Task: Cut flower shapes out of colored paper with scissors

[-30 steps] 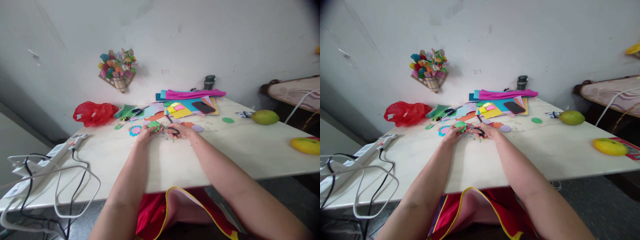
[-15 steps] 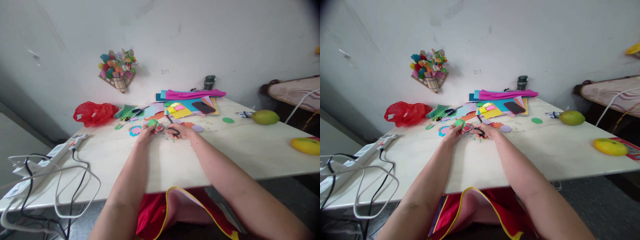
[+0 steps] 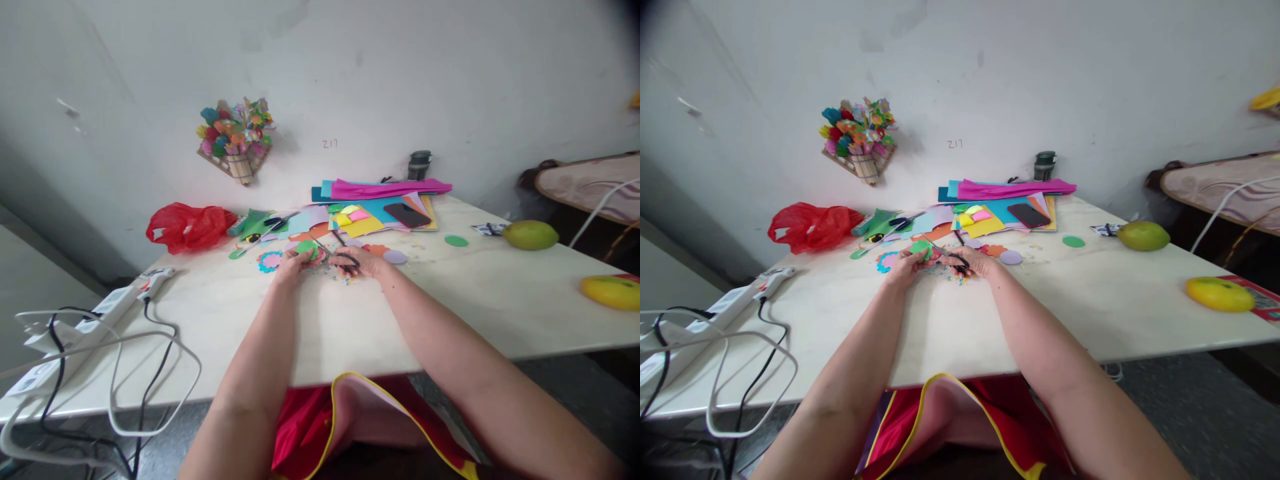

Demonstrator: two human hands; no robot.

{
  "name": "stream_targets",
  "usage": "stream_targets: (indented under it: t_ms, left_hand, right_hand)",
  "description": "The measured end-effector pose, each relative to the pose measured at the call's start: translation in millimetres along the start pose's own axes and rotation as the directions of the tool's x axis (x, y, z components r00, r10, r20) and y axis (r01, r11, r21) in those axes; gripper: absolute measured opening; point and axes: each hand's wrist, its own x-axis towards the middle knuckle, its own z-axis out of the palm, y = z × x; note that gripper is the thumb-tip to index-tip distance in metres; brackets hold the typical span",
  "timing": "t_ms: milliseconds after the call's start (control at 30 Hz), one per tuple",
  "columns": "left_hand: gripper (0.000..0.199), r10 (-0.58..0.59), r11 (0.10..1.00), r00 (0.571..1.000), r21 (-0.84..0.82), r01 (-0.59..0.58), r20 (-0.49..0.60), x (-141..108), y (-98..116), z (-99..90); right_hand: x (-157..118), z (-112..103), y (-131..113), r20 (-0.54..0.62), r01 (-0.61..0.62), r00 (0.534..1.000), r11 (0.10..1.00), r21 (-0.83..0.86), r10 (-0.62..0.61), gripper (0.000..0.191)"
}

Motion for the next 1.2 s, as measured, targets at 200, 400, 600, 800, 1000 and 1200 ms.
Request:
stream_targets:
  t_ms: [200,400,600,800,1000,1200]
  left_hand:
    - [0.031,0.001,1.0,1.0,-0.015,-0.001,-0.005,-1.8,1.5,1.8]
    - [0.032,0.003,0.999,1.0,-0.049,-0.003,0.001,-0.7,-0.5,1.3]
    - [0.033,0.023,0.999,0.998,-0.038,-0.02,0.054,-2.1,0.2,2.0]
    - [0.035,0.019,1.0,0.998,0.006,-0.019,0.063,-3.2,2.1,3.2]
    - [0.035,0.022,1.0,0.998,-0.004,-0.022,0.057,-4.2,2.9,4.6]
    - [0.031,0.007,1.0,0.999,-0.01,-0.006,0.038,-3.7,3.4,4.8]
  right_hand:
    - [1.8,1.3,-0.3,-0.01,-0.001,1.0,1.0,0.001,0.001,0.033]
    - [3.8,-0.1,3.1,-0.004,0.002,1.0,1.0,-0.008,-0.002,0.031]
    - [2.1,0.5,1.3,-0.004,0.003,1.0,1.0,0.0,-0.003,0.031]
    - [4.0,-0.8,3.0,0.004,0.006,1.0,1.0,-0.004,-0.006,0.028]
    - [5.3,-0.8,4.2,-0.012,-0.015,1.0,1.0,0.003,0.015,0.023]
    - [4.3,0.3,1.8,-0.016,-0.021,1.0,1.0,0.021,0.021,0.025]
